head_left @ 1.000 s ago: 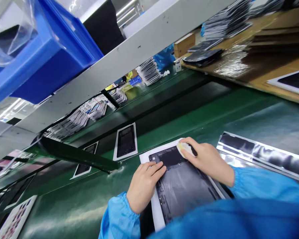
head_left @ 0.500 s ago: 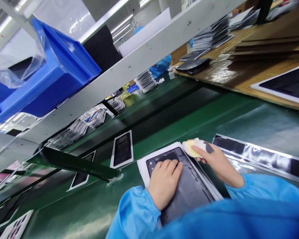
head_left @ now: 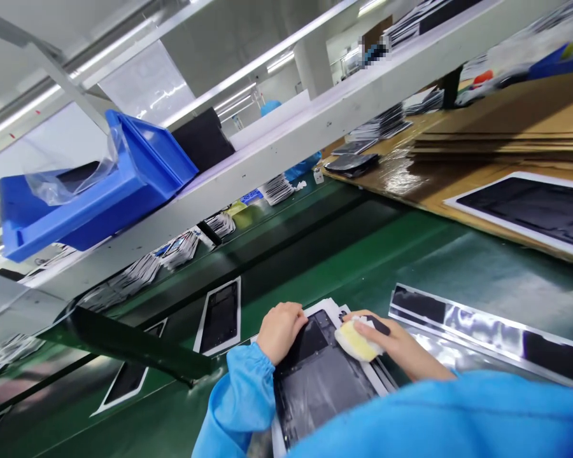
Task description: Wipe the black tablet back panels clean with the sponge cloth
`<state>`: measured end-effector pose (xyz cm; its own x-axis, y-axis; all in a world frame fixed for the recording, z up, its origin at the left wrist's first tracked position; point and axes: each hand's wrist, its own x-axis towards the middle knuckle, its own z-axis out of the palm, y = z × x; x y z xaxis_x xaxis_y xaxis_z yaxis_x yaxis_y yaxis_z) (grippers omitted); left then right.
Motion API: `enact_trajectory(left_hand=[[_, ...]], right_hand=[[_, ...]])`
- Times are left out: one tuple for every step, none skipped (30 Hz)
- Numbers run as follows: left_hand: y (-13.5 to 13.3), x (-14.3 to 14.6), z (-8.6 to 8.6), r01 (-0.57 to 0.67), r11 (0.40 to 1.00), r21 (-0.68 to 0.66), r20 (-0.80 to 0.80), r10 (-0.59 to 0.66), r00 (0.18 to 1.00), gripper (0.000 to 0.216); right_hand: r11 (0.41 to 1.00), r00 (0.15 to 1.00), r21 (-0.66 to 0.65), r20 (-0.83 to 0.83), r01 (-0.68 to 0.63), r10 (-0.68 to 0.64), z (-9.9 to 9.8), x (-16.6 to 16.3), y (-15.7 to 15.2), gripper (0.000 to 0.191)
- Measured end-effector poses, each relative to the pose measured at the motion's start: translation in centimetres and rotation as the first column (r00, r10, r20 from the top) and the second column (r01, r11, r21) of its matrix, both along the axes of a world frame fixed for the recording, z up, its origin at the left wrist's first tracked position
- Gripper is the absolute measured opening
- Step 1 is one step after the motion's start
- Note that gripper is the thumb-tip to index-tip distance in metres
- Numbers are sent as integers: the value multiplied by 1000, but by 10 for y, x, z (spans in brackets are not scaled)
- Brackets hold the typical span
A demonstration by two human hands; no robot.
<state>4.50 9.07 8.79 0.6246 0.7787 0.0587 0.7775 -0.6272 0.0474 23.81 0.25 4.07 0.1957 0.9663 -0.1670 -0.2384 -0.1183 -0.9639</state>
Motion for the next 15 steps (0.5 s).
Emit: enact_trajectory(left_hand=[[0, -2, 1, -6, 1000, -13, 5, 6, 1000, 12], [0, -3, 3, -13, 1000, -24, 12, 13, 1000, 13], [-1, -4, 5, -18, 999, -33, 23, 18, 1000, 14], [-2, -5, 8, -20, 999, -39, 38, 22, 999, 15], [-3, -6, 12, -21, 999, -45, 54, 23, 998, 15], [-4, -7, 17, -19, 998, -52, 68, 23, 997, 16], [-5, -7, 22, -15, 998, -59, 88, 21, 996, 17], [-7, -8, 28, -8, 998, -64, 118, 16, 993, 18], [-8, -9, 33, 0, 998, -67, 158, 11, 987, 18], [-9, -11, 38, 9, 998, -68, 204, 6, 979, 19], [-9, -12, 43, 20, 998, -66, 254, -2, 967, 19], [-10, -13, 47, 32, 998, -63, 301, -12, 953, 19], [-10, -15, 50, 46, 997, -58, 341, -23, 940, 19], [-10, -15, 53, 59, 997, -51, 370, -36, 928, 19], [-10, -15, 55, 71, 997, -39, 396, -49, 917, 18]], right_hand=[[1000, 999, 3, 21, -26, 26, 0, 2, 0, 36], [998, 997, 3, 49, -61, 61, -1, 3, -1, 35], [995, 992, 2, 79, -96, 95, 0, 5, -1, 34], [992, 987, 0, 107, -124, 123, 0, 7, -2, 34], [990, 982, 0, 127, -140, 139, 1, 9, -3, 35], [990, 981, 6, 134, -144, 142, 2, 11, -5, 35], [990, 982, 18, 123, -143, 140, 4, 12, -7, 37], [989, 985, 32, 93, -146, 142, 6, 13, -9, 40], [986, 986, 45, 51, -159, 156, 8, 15, -11, 42], [983, 984, 54, 5, -177, 177, 11, 16, -14, 45], [979, 980, 61, -42, -192, 195, 13, 16, -17, 46], [976, 973, 66, -84, -208, 213, 16, 16, -20, 47], [973, 967, 66, -115, -223, 229, 19, 16, -25, 46], [970, 961, 62, -130, -237, 243, 22, 14, -29, 45], [966, 958, 56, -123, -253, 258, 24, 11, -34, 42]])
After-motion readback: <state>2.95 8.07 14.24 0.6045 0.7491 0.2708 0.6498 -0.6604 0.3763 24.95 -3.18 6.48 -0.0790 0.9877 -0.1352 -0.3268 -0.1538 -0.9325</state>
